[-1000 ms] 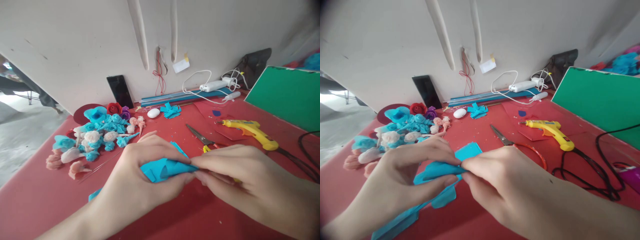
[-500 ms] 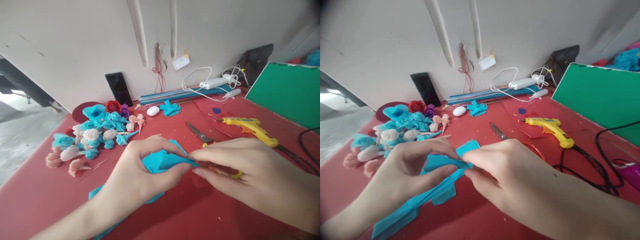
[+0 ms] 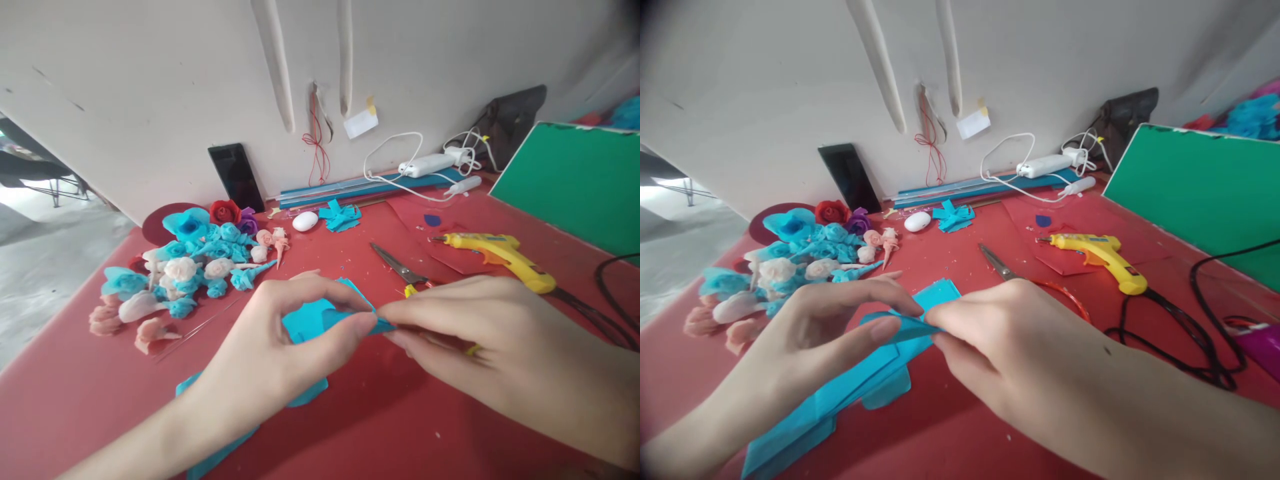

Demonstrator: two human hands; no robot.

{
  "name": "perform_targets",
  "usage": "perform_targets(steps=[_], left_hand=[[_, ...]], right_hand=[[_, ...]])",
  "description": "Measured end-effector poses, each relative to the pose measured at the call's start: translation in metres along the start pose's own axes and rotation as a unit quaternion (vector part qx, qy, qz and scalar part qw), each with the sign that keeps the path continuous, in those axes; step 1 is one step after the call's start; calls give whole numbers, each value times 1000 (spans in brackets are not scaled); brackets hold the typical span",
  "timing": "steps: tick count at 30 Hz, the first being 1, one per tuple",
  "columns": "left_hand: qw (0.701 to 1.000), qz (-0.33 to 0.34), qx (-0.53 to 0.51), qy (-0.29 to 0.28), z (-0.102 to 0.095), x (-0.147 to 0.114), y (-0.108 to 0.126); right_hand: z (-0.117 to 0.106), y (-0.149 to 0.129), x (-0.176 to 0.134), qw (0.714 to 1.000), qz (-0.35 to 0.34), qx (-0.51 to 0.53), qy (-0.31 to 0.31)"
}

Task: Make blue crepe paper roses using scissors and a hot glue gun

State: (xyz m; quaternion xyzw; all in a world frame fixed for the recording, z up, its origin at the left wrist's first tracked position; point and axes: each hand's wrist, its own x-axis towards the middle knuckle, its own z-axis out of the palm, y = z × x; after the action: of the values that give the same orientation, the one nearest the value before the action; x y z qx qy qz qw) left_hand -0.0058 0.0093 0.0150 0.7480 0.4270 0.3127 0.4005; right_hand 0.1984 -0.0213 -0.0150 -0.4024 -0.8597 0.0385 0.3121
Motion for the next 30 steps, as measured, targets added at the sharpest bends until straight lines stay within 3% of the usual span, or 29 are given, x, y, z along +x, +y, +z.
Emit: perform_targets(steps=[6,30], left_hand=[[998,-61,29,-17,1,0,2],[993,60,104,5,4,-4,-4]], right_hand=[[1,0,-4,999,20,-12,-40],[1,1,-4,999,31,-16,-38]])
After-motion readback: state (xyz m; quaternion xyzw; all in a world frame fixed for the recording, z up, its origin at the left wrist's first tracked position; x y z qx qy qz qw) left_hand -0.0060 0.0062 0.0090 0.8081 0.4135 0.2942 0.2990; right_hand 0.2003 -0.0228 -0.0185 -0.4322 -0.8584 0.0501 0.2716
